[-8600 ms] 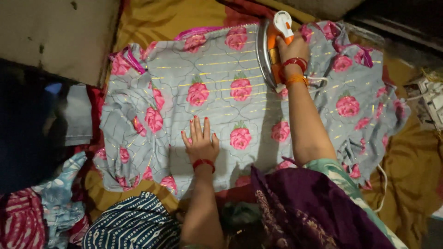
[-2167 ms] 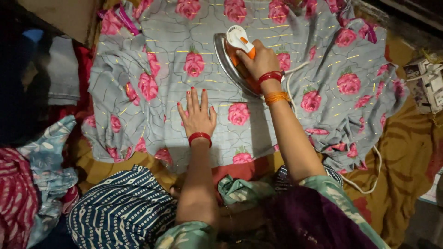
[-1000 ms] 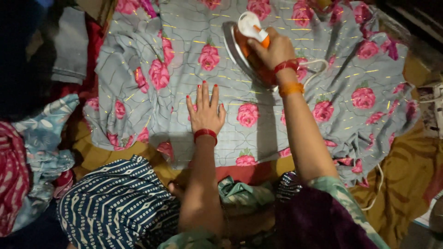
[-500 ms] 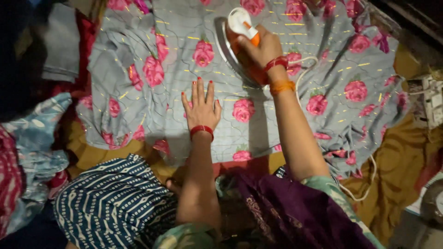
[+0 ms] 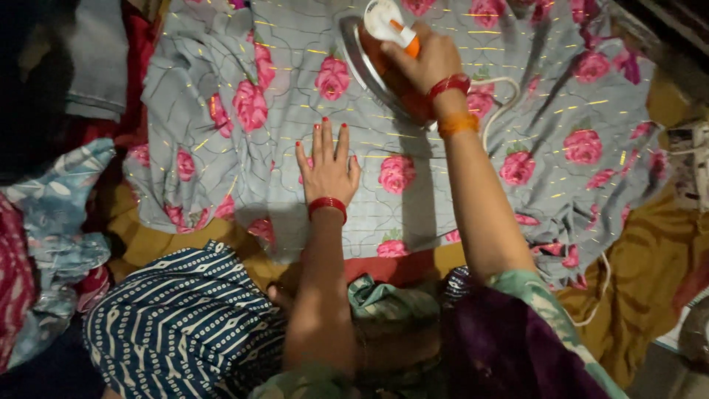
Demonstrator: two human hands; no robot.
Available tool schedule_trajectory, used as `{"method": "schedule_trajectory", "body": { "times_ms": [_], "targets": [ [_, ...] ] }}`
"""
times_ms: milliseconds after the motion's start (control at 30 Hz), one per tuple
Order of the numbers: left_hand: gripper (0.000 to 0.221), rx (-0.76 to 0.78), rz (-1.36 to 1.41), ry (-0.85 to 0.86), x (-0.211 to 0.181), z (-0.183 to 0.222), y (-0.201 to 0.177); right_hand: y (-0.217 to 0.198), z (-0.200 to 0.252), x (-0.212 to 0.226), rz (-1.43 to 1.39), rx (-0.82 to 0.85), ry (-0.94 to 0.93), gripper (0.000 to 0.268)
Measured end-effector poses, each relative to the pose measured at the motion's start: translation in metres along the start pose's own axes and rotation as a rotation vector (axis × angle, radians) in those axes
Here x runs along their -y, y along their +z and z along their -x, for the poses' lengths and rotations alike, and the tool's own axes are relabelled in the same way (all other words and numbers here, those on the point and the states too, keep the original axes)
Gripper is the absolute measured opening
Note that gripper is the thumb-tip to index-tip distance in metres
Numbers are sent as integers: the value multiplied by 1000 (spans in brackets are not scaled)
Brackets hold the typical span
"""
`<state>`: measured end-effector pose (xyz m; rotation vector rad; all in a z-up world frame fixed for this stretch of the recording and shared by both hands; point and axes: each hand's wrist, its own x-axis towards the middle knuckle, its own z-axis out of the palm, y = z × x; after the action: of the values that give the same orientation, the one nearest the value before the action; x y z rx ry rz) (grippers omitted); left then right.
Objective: The recorder irons a large piece of floral pattern clothing on a flat surface.
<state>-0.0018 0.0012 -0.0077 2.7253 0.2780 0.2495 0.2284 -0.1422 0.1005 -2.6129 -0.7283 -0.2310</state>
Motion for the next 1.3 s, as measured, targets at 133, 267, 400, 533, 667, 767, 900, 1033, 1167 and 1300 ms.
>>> {"method": "schedule_trajectory", "body": {
  "times_ms": [133,267,400,533,667,767,900,1033,1167,1300],
  "targets": [
    [66,-15,-1,8,2,0,2,13,-38,-30,53,-85,12,61],
    [68,8,5,15,0,-1,-2,9,-33,-19,61,-89,65,61],
    [67,-4,4,7,0,2,-1,-8,7,-6,25,-54,28,58],
    [67,-13,-1,15,-2,1,-3,-25,49,-3,89,54,114,59],
    [66,-16,-2,12,-2,1,-3,-37,57,-6,112,60,136,58],
    [66,-14,-7,6,-2,1,-2,-38,44,-25,132,29,146,58],
    [67,-21,5,2,-1,-1,2,-31,6,-75,114,-97,89,56],
    [65,-114,81,9,-2,1,-4,-28,-38,-128,60,-243,55,54],
    [64,-114,124,23,-2,0,-13,-26,-44,-133,56,-217,149,57],
    [67,-85,50,22,-2,-2,-4,-31,-25,-126,3,-244,117,54]
  ]
}}
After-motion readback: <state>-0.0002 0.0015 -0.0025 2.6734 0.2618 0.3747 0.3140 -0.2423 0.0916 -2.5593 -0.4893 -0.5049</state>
